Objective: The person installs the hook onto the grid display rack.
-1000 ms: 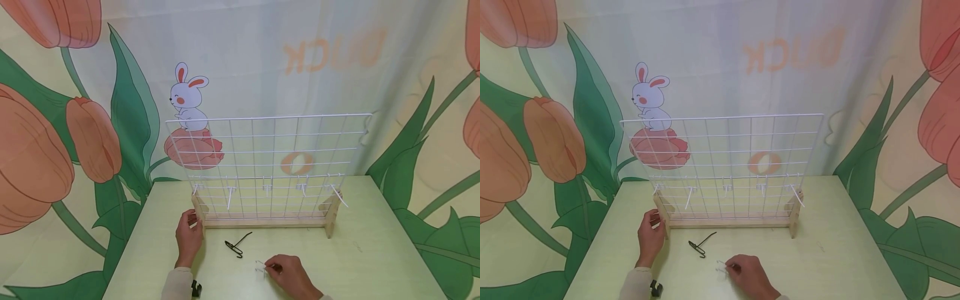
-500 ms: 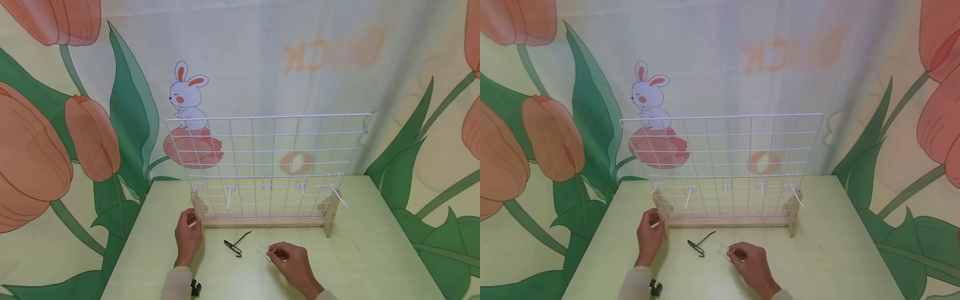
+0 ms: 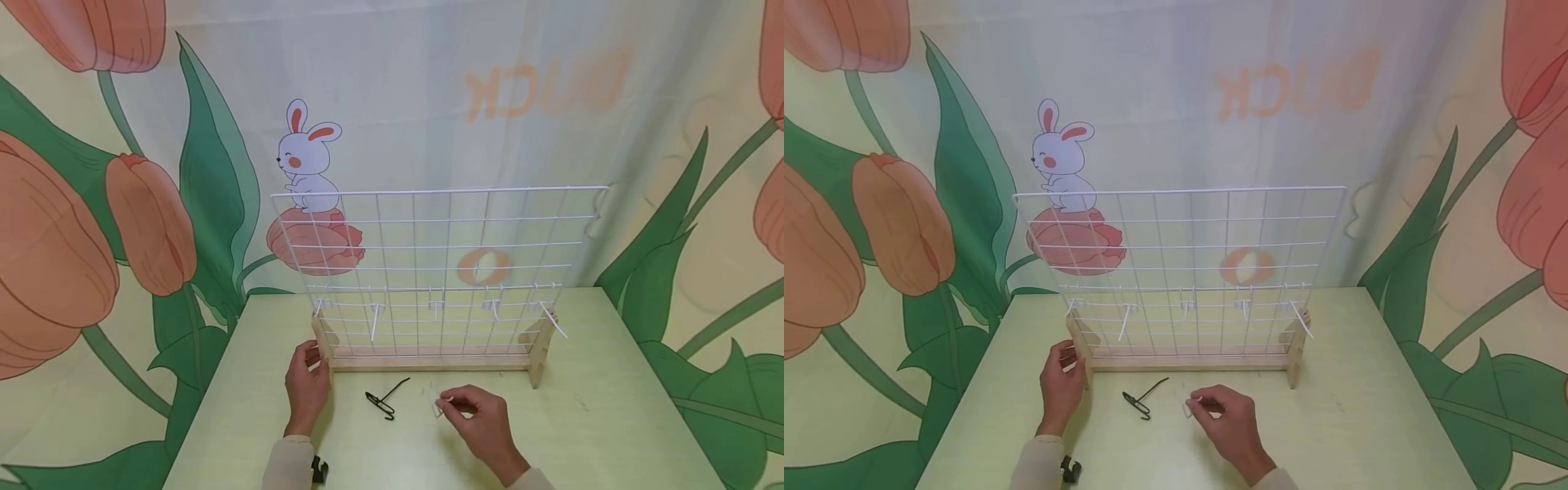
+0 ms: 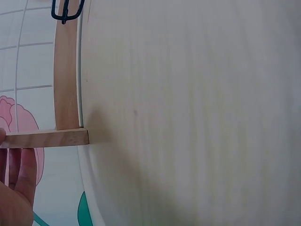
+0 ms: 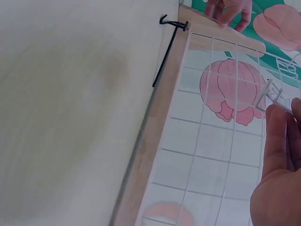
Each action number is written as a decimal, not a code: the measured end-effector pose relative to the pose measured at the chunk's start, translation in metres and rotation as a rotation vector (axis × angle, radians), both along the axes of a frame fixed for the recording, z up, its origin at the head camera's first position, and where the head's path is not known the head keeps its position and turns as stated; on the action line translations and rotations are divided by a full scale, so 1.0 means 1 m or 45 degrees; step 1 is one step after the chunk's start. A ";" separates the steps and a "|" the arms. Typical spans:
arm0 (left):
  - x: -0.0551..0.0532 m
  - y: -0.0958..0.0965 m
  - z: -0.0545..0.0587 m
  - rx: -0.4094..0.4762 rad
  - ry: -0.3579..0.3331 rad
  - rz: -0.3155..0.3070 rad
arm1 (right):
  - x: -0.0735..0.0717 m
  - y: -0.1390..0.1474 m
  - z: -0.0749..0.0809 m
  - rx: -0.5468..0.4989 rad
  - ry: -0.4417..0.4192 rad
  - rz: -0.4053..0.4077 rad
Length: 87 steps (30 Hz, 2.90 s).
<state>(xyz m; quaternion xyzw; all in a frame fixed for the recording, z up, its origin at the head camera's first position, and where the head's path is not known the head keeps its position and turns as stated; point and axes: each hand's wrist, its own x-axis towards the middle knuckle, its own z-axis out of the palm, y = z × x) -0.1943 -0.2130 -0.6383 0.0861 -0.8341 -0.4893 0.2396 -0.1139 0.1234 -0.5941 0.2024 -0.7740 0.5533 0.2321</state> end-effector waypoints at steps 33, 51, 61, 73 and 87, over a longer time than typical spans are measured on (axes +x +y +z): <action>0.000 0.000 0.000 0.003 -0.018 -0.007 | -0.032 0.029 0.105 0.018 0.418 -0.249; 0.000 0.001 0.002 -0.002 -0.016 0.004 | -0.052 0.029 0.146 0.045 0.512 -0.300; -0.001 -0.001 0.001 0.008 0.007 0.000 | -0.058 0.024 0.139 0.007 0.460 -0.352; 0.001 -0.001 0.003 0.025 -0.010 -0.013 | -0.052 0.008 0.113 0.050 0.337 -0.466; 0.001 0.000 0.002 0.010 -0.019 -0.006 | -0.058 0.005 0.085 0.027 0.408 -0.538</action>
